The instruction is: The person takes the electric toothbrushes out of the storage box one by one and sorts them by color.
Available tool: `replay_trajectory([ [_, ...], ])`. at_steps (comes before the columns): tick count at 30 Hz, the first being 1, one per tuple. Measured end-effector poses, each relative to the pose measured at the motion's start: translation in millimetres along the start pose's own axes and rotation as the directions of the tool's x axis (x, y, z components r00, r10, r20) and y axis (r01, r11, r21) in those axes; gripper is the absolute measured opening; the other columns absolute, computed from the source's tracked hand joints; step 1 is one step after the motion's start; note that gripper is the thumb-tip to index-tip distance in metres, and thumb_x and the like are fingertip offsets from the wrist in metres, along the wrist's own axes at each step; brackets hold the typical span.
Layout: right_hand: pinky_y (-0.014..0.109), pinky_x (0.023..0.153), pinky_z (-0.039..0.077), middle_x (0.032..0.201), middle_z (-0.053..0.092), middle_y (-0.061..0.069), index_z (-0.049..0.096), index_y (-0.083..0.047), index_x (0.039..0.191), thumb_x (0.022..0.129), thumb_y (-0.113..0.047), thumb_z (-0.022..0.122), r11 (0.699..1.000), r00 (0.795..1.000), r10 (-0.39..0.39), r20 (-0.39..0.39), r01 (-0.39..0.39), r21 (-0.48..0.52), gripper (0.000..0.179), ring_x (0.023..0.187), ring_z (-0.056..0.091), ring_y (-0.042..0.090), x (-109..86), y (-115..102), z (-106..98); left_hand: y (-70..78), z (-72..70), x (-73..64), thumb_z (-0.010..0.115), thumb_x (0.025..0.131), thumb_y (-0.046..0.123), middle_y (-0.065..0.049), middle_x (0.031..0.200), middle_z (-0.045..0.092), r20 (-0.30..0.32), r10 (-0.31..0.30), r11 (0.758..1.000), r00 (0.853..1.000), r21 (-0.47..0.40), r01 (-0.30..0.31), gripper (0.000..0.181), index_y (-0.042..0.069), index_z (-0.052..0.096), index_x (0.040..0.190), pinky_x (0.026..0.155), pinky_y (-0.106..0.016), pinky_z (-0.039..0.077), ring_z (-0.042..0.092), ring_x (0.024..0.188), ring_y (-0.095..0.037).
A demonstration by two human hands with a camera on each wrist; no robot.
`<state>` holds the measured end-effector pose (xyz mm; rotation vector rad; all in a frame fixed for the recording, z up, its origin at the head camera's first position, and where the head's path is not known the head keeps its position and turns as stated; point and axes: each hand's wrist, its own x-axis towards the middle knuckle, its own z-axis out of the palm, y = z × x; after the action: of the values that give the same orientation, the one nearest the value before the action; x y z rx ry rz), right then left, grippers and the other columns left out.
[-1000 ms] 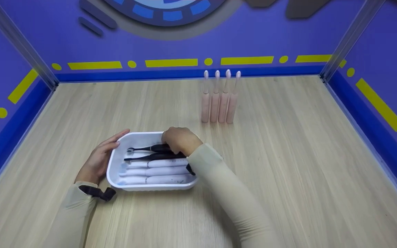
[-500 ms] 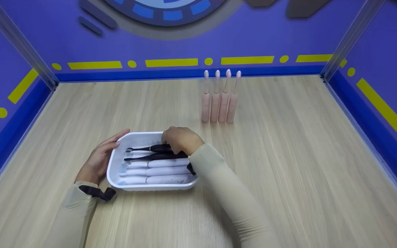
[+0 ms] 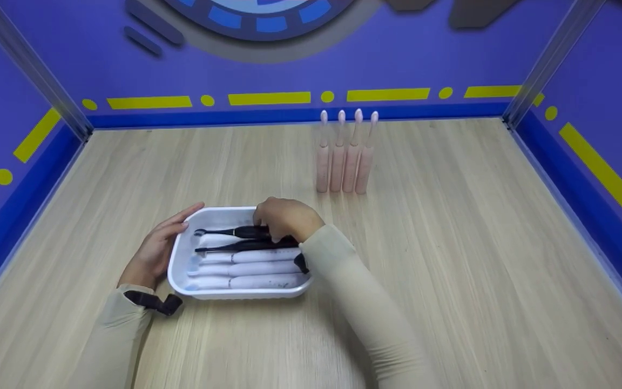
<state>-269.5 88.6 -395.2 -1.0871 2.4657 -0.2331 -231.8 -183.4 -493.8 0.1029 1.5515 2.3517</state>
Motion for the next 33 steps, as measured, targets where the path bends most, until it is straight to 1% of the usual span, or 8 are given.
replay_trajectory([
  [5,0.037,0.083,0.053,0.102,0.070,0.011,0.069,-0.006,0.113,0.075,0.005,0.069,0.998,0.999,-0.046,-0.027,0.047,0.031,0.040,0.094,0.062,0.022,-4.9,2.1,-3.0,0.2,0.9,-0.5,0.031,0.098,0.003,-0.011,0.157,0.028,-0.001,-0.006,1.000,1.000,0.000,0.006,0.051,0.002,0.031,0.149,0.105,-0.024,0.040,0.045,0.130,-0.012],
  [9,0.038,0.086,0.052,0.105,0.070,0.012,0.068,-0.004,0.116,0.076,0.004,0.069,0.998,0.998,-0.058,-0.031,0.059,0.037,0.041,0.098,0.063,0.024,-8.3,3.7,-4.7,-0.1,0.4,-0.7,0.032,0.098,0.005,-0.013,0.151,0.038,0.001,-0.013,1.000,1.000,0.015,0.013,0.052,0.004,0.031,0.149,0.105,-0.028,0.042,0.049,0.125,-0.013],
  [11,0.038,0.087,0.052,0.106,0.070,0.013,0.067,-0.004,0.117,0.076,0.003,0.070,0.997,0.997,-0.064,-0.032,0.065,0.038,0.042,0.099,0.063,0.024,-9.6,4.4,-4.9,-0.4,0.3,-0.8,0.032,0.098,0.005,-0.012,0.150,0.039,0.009,-0.013,1.000,1.000,0.022,0.013,0.052,0.004,0.030,0.150,0.106,-0.030,0.041,0.049,0.125,-0.014],
  [13,0.038,0.088,0.052,0.106,0.070,0.013,0.067,-0.004,0.118,0.076,0.003,0.070,0.997,0.997,-0.069,-0.035,0.070,0.044,0.042,0.099,0.064,0.024,-10.7,5.1,-5.1,-0.6,0.1,-0.8,0.032,0.097,0.005,-0.012,0.150,0.038,0.015,-0.011,1.000,1.000,0.029,0.011,0.053,0.004,0.030,0.150,0.107,-0.030,0.039,0.048,0.126,-0.014],
  [17,0.038,0.087,0.053,0.106,0.070,0.014,0.066,-0.004,0.119,0.076,0.002,0.071,0.995,0.997,-0.066,-0.047,0.069,0.078,0.043,0.100,0.064,0.025,-13.5,6.9,-5.4,-0.8,-0.2,-0.4,0.033,0.098,0.006,-0.013,0.154,0.033,0.023,-0.008,0.999,1.000,0.032,0.007,0.053,0.003,0.030,0.150,0.109,-0.029,0.037,0.044,0.130,-0.014],
  [23,0.039,0.087,0.053,0.106,0.070,0.015,0.065,-0.005,0.122,0.077,0.001,0.072,0.991,0.993,-0.080,-0.084,0.088,0.103,0.046,0.100,0.065,0.025,-16.9,11.1,-5.0,-0.6,0.5,0.4,0.034,0.098,0.006,-0.012,0.152,0.037,0.003,-0.014,1.000,1.000,0.013,0.014,0.051,0.004,0.033,0.149,0.110,-0.032,0.037,0.043,0.132,-0.017],
  [29,0.039,0.086,0.054,0.106,0.071,0.014,0.065,-0.005,0.121,0.077,0.000,0.072,0.989,0.990,-0.086,-0.109,0.099,0.111,0.045,0.100,0.065,0.026,-19.6,13.0,-5.0,-0.2,2.0,0.1,0.032,0.097,0.003,-0.015,0.153,0.035,-0.006,-0.010,1.000,1.000,-0.007,0.010,0.052,0.002,0.031,0.149,0.115,-0.037,0.031,0.040,0.134,-0.020],
  [33,0.039,0.087,0.054,0.106,0.071,0.014,0.064,-0.005,0.122,0.077,-0.001,0.072,0.987,0.988,-0.090,-0.126,0.105,0.121,0.046,0.100,0.066,0.025,-22.1,13.4,-6.4,0.0,1.9,0.1,0.032,0.097,0.002,-0.015,0.155,0.030,-0.002,-0.004,1.000,1.000,-0.007,0.004,0.052,0.001,0.030,0.149,0.117,-0.037,0.027,0.036,0.136,-0.020],
])
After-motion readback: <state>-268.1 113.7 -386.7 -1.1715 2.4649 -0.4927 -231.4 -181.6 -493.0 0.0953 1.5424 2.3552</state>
